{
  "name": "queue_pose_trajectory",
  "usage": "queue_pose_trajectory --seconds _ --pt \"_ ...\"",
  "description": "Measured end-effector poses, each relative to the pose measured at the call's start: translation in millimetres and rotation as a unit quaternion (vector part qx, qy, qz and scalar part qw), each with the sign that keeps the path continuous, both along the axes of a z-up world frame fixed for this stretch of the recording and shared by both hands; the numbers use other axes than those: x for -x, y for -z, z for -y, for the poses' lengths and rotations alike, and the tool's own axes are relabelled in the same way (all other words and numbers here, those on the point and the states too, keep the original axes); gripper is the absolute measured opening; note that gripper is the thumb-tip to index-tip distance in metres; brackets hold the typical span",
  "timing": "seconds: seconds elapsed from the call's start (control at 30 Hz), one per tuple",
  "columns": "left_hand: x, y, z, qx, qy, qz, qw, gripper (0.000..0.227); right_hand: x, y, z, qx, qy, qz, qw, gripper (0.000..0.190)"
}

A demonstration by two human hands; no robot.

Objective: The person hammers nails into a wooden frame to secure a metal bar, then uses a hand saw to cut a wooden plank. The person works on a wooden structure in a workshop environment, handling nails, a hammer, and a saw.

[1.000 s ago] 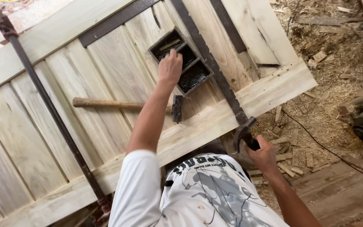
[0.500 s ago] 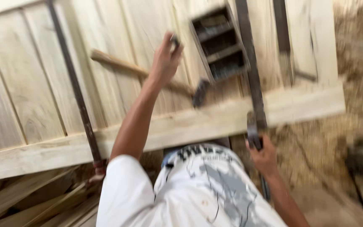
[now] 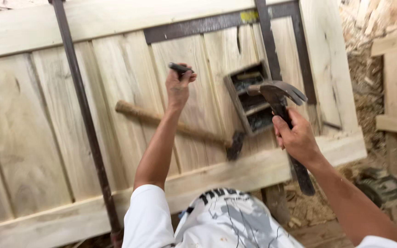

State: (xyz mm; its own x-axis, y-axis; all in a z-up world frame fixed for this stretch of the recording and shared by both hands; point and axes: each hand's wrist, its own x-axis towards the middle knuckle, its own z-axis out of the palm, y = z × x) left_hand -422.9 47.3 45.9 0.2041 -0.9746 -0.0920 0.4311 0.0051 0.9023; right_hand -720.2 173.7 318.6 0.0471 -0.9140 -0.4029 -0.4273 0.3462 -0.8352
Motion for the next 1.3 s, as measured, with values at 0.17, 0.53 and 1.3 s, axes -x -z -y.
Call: queue_pose_trajectory --seconds 0.17,0.53,1.3 --pt "58 56 130 0.109 -0.047 0.137 0.984 0.025 -13 5 86 0.054 -0.024 -0.057 0.997 0.025" --pt "110 98 242 0.124 -0.052 0.284 0.949 0.017 -10 44 226 0.211 -0.157 -0.16 0.952 0.044" --pt "115 73 231 0.095 -0.075 0.454 0.883 0.02 -27 51 292 0.46 -0.296 -0.188 0.816 0.033"
